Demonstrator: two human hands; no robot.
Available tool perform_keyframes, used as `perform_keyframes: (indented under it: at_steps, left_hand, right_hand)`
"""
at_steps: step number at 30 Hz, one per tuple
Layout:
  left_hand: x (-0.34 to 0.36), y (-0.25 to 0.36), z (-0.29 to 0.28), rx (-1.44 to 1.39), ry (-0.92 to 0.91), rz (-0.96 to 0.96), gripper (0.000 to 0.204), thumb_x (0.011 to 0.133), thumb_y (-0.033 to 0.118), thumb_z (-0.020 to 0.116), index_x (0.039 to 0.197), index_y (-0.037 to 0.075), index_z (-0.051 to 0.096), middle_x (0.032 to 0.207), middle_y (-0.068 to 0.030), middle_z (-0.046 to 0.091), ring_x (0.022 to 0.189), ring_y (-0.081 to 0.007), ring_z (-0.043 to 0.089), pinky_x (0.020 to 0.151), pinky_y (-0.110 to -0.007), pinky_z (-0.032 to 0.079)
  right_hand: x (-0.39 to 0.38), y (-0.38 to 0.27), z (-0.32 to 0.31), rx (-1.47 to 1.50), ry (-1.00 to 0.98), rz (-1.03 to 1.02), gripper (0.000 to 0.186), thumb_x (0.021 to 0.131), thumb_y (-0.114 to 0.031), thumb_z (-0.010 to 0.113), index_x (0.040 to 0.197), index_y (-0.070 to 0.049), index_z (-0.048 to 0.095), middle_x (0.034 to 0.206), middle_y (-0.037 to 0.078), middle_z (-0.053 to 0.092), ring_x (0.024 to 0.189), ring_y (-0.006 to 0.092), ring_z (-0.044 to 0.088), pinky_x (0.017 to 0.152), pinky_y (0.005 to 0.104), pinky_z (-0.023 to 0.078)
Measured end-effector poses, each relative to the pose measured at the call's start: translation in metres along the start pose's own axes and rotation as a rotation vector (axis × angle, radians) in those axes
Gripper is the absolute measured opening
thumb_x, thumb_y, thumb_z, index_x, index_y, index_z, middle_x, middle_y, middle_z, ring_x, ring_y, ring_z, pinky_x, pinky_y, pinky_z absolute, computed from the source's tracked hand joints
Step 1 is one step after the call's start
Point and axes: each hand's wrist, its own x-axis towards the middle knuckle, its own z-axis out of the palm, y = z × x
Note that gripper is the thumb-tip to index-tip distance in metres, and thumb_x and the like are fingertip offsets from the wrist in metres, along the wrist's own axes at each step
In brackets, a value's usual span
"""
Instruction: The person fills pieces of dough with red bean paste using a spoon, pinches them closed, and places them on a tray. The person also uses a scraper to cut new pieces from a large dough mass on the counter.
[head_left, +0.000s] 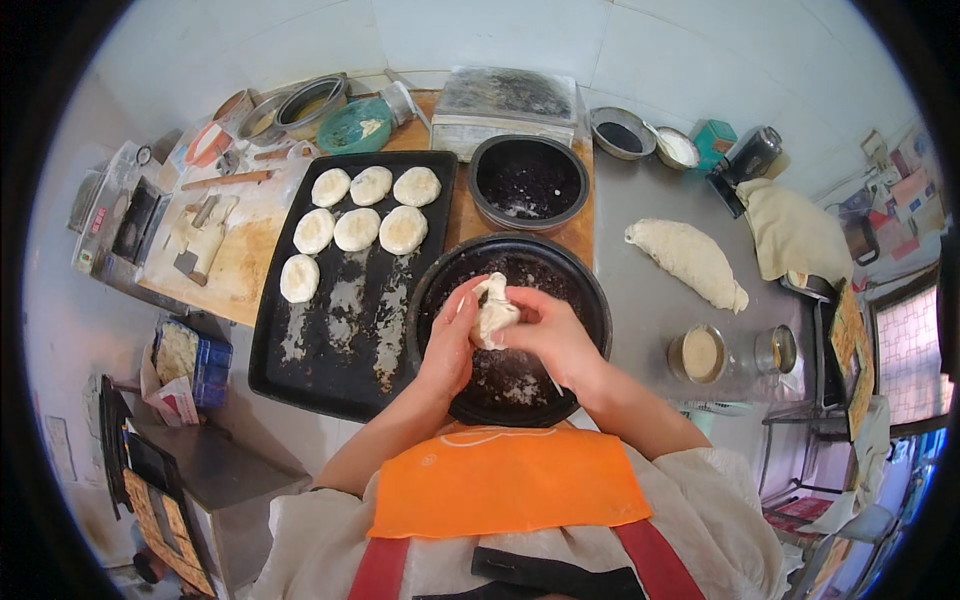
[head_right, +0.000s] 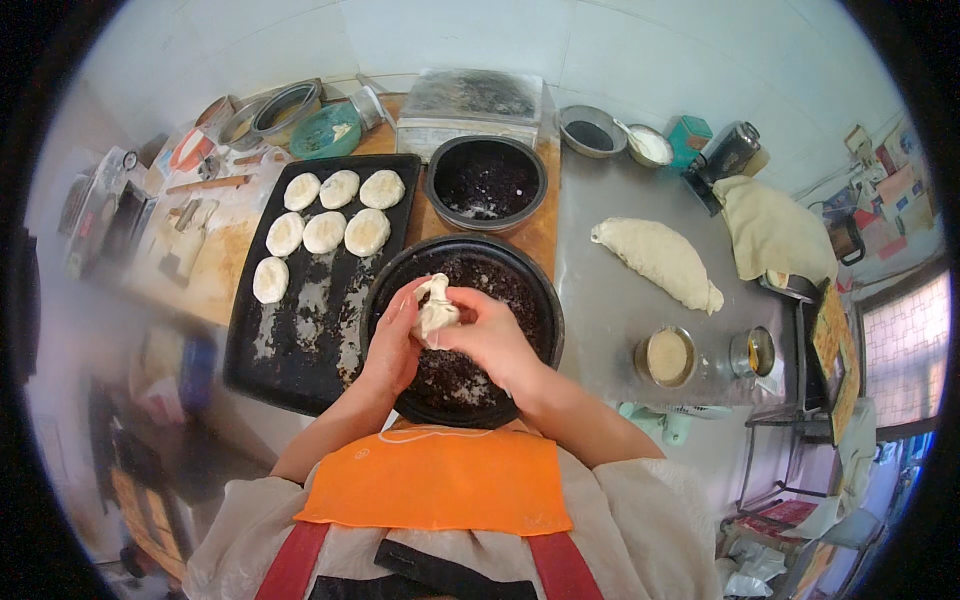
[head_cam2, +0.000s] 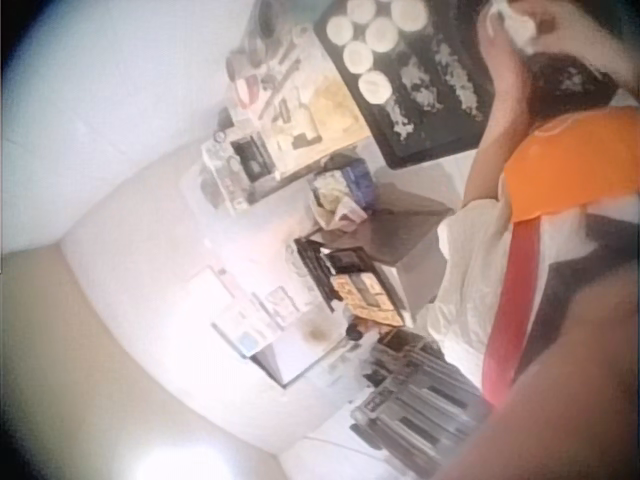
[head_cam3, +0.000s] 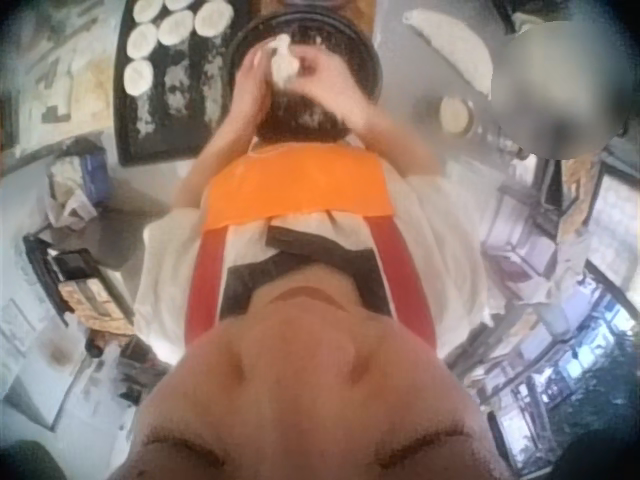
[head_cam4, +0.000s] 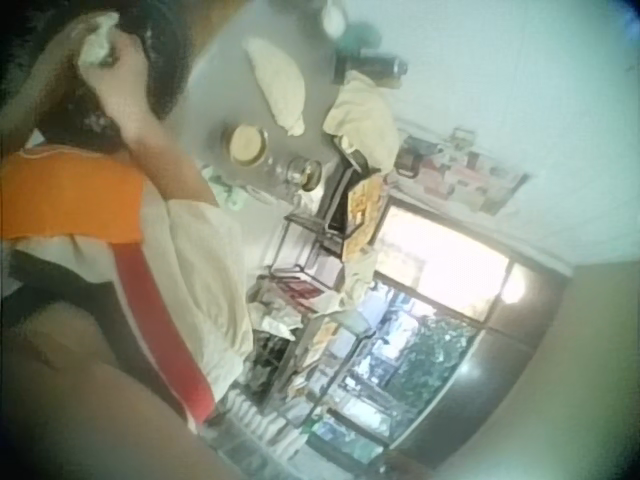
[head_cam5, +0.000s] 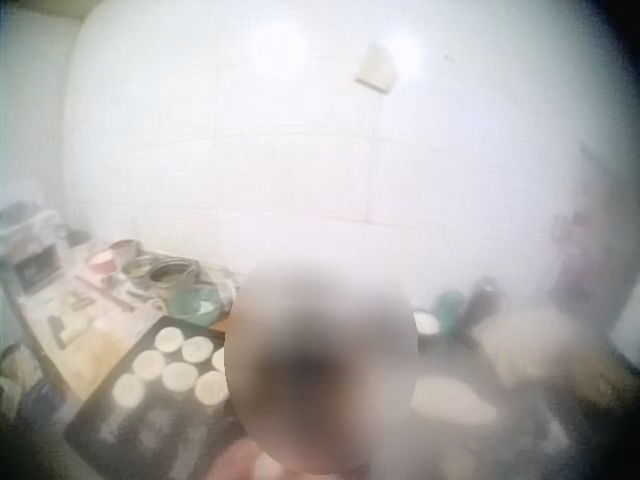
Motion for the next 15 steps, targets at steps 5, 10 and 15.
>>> perform_keyframes:
  at_steps: [5,10,15]
  left_hand:
    - [0.003,-0.007,-0.014,0.190,-0.050,0.025,0.029,0.103,0.023,0.045,0.120,0.004,0.060,0.108,-0.0049,0.064,0.098,-0.0121,0.061,0.086,-0.027,0.047]
    - [0.002,0.023,-0.013,0.175,-0.331,-0.180,0.058,0.101,0.050,0.038,0.128,0.001,0.055,0.119,-0.0108,0.062,0.108,-0.0181,0.060,0.093,-0.034,0.047]
    - [0.008,0.014,-0.021,-0.268,-0.192,-0.272,0.072,0.098,0.060,0.026,0.132,0.002,0.050,0.126,-0.0142,0.059,0.116,-0.0265,0.058,0.100,-0.040,0.046]
  right_hand:
    - [-0.007,-0.011,-0.008,-1.091,-0.150,-0.797,0.032,0.075,-0.002,0.069,0.106,-0.001,0.062,0.098,0.013,0.058,0.089,0.0321,0.061,0.077,0.0361,0.052]
    - [0.007,-0.043,-0.018,-0.707,-0.100,-0.362,0.030,0.069,-0.001,0.077,0.096,0.000,0.065,0.086,0.007,0.060,0.076,0.0166,0.060,0.066,0.0291,0.049]
    - [0.002,-0.029,-0.014,-0.283,-0.138,-0.045,0.015,0.075,0.000,0.076,0.088,0.000,0.068,0.077,0.003,0.064,0.068,0.0082,0.060,0.059,0.0239,0.048]
